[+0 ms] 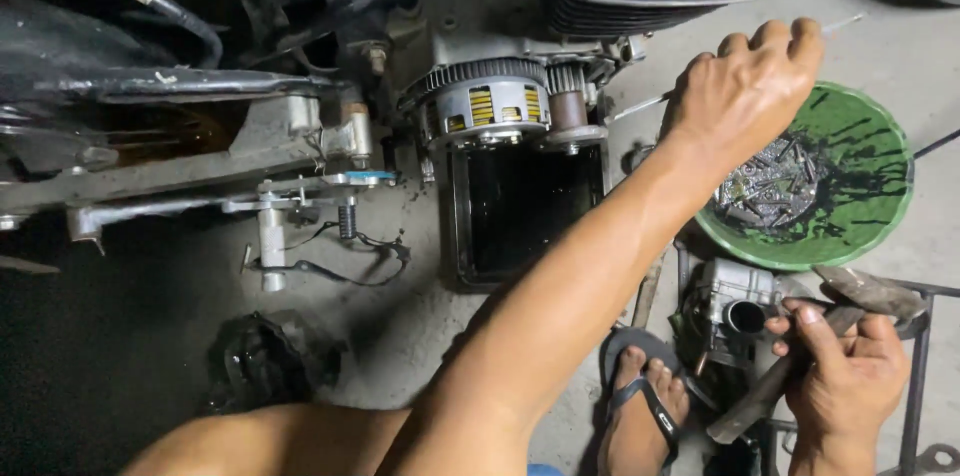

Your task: Disassembling a motorcycle clutch assembly by removing pins and springs using hand tools.

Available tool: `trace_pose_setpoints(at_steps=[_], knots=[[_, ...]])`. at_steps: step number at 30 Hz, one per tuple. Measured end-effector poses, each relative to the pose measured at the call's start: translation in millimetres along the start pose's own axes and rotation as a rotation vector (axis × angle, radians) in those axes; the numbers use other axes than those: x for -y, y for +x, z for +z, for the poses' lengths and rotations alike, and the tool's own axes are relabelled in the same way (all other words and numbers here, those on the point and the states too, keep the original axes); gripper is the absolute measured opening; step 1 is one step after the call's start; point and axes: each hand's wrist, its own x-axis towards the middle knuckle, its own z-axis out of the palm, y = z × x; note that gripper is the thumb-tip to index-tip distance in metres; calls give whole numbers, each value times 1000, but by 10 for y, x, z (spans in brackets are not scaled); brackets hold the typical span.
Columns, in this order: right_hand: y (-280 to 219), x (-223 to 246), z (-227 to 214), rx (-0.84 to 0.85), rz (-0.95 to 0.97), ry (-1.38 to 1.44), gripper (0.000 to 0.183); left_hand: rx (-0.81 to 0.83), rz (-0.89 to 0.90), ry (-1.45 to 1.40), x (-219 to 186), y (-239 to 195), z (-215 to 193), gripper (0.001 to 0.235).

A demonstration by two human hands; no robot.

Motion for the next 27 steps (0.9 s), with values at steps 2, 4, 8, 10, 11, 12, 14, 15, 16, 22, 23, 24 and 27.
trace_pose_setpoints(at_steps=[2, 4, 8, 10, 11, 12, 14, 15, 16, 22, 23, 24, 27], knots=[[8, -127, -76, 13, 7, -11, 20, 96, -160, 37, 8, -54, 3, 43], [9, -148, -64, 14, 30, -10, 19, 106, -148, 42, 32, -42, -35, 35], [13, -110, -22, 20, 87, -7, 19, 81, -145, 25, 23, -5, 42, 30], [61, -131, -31, 29, 74, -7, 22, 74, -163, 10, 66, 18, 223, 28], [72, -146, -43, 39, 62, -7, 25, 68, -182, -5, 84, 11, 317, 26], [101, -172, -60, 39, 62, -5, 25, 69, -181, -3, 96, -3, 317, 26], [144, -223, -102, 43, 52, 27, 35, 55, -185, 4, 106, -37, 325, 26], [162, -216, -76, 37, 55, 28, 35, 60, -182, 2, 111, -32, 319, 26], [181, -204, -60, 41, 49, 33, 33, 65, -210, -38, 113, -36, 311, 27], [248, -72, 122, 72, 34, 13, 18, 93, -287, -50, 86, -23, 174, 39], [264, -65, 148, 82, 25, 19, 18, 55, -291, -112, 89, -27, 111, 37], [295, -99, 140, 83, 27, 19, 18, 57, -292, -111, 83, -12, 105, 37], [347, -129, 143, 127, 11, 95, 41, 92, -333, -94, 79, 9, 73, 41]])
